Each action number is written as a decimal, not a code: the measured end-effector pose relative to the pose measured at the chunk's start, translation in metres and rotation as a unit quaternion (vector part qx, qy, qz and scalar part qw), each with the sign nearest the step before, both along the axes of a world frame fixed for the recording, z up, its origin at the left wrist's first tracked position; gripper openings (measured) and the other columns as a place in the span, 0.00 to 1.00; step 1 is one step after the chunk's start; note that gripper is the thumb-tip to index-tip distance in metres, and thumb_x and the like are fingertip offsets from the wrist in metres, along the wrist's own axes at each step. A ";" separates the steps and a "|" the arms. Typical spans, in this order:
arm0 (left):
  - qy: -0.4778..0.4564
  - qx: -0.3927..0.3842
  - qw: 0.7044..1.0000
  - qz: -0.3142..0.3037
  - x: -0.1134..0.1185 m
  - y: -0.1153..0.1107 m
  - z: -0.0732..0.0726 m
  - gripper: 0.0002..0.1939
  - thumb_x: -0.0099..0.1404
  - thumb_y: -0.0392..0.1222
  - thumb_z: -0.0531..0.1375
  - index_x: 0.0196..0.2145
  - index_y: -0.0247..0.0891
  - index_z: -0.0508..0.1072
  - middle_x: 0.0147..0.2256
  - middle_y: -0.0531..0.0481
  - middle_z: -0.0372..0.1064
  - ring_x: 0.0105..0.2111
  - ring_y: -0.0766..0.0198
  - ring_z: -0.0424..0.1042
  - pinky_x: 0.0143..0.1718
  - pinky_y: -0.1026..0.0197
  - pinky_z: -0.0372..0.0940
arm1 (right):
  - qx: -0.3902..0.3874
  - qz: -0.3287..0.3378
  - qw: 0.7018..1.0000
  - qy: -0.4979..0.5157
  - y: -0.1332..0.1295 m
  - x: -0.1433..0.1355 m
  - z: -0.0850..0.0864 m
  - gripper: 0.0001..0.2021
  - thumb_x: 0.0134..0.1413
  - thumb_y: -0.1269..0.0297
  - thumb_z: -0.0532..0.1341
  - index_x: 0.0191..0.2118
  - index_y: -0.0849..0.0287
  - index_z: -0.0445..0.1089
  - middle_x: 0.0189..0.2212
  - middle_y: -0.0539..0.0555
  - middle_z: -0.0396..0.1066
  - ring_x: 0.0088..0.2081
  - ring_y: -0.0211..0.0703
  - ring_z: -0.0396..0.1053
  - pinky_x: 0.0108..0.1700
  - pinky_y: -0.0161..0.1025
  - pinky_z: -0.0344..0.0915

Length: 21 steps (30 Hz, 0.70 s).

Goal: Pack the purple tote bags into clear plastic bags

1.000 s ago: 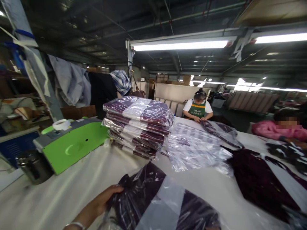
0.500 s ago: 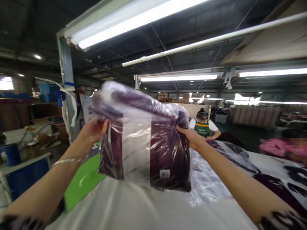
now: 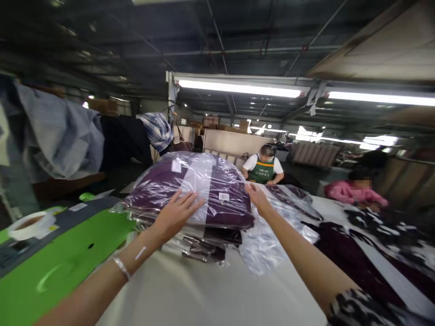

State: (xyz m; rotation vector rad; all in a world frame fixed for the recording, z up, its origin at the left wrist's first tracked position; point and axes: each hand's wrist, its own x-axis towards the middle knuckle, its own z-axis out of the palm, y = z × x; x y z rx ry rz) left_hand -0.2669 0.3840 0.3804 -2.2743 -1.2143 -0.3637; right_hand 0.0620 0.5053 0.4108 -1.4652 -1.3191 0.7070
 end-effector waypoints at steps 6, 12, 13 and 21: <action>-0.004 0.029 1.000 0.005 -0.001 0.019 0.066 0.38 0.63 0.23 0.53 0.68 0.46 0.61 0.66 0.47 0.64 0.64 0.56 0.65 0.65 0.49 0.57 | -0.035 0.000 0.986 0.166 -0.054 0.056 -0.073 0.29 0.61 0.46 0.60 0.63 0.54 0.67 0.62 0.59 0.69 0.61 0.53 0.68 0.61 0.49 0.65; -0.052 0.050 0.997 0.023 -0.008 0.069 0.093 0.32 0.66 0.29 0.53 0.67 0.45 0.63 0.67 0.46 0.62 0.65 0.53 0.64 0.65 0.45 0.55 | -0.081 0.010 0.975 0.209 -0.079 0.067 -0.095 0.30 0.61 0.47 0.61 0.64 0.54 0.64 0.63 0.61 0.66 0.59 0.54 0.70 0.60 0.50 0.65; -0.048 0.037 0.998 0.022 -0.010 0.076 0.085 0.32 0.66 0.28 0.53 0.66 0.44 0.65 0.66 0.46 0.63 0.65 0.53 0.64 0.66 0.44 0.54 | -0.086 0.018 0.974 0.210 -0.082 0.066 -0.099 0.30 0.61 0.47 0.62 0.65 0.55 0.64 0.63 0.62 0.66 0.58 0.54 0.71 0.60 0.50 0.65; 0.005 -0.043 0.999 0.033 -0.022 0.081 0.049 0.37 0.60 0.24 0.51 0.66 0.40 0.66 0.64 0.44 0.67 0.60 0.53 0.70 0.61 0.47 0.63 | -0.160 0.060 0.967 0.191 -0.132 0.078 -0.135 0.29 0.61 0.46 0.62 0.61 0.57 0.66 0.60 0.64 0.69 0.51 0.52 0.75 0.55 0.48 0.68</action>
